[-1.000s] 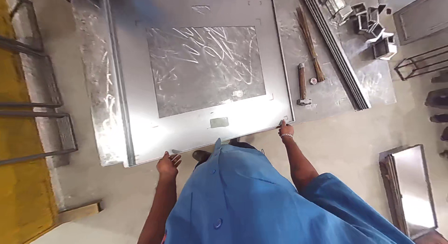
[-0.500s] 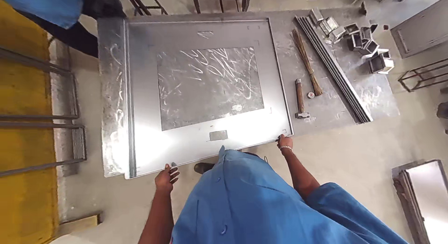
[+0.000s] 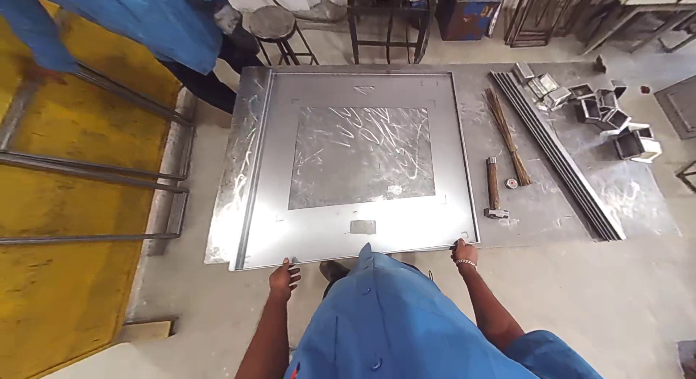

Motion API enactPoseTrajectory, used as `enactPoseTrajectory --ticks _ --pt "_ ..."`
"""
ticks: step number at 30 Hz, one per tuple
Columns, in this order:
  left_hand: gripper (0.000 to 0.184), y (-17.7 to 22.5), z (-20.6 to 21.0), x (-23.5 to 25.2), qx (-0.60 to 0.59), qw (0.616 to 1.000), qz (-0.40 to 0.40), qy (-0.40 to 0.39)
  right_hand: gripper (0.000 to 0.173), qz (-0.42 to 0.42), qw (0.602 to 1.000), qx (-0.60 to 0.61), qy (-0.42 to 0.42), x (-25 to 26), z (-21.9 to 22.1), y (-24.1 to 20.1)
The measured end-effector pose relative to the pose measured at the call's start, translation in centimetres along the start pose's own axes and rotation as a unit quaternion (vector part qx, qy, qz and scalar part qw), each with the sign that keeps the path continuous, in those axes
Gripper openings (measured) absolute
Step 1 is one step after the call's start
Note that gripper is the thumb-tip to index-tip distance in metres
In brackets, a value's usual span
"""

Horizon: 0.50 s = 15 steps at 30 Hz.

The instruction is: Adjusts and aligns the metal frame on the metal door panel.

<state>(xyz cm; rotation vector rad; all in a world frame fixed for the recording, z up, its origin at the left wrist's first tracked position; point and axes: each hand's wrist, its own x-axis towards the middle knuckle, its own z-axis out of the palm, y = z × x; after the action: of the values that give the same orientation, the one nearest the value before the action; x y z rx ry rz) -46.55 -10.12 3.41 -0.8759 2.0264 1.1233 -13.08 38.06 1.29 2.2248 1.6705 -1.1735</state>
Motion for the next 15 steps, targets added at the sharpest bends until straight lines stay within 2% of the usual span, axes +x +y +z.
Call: enactPoseTrajectory --ticks 15 --pt "0.066 0.3 0.0 -0.52 0.01 1.0 0.004 -0.014 0.061 0.003 1.0 0.013 -0.021 0.19 -0.16 -0.29"
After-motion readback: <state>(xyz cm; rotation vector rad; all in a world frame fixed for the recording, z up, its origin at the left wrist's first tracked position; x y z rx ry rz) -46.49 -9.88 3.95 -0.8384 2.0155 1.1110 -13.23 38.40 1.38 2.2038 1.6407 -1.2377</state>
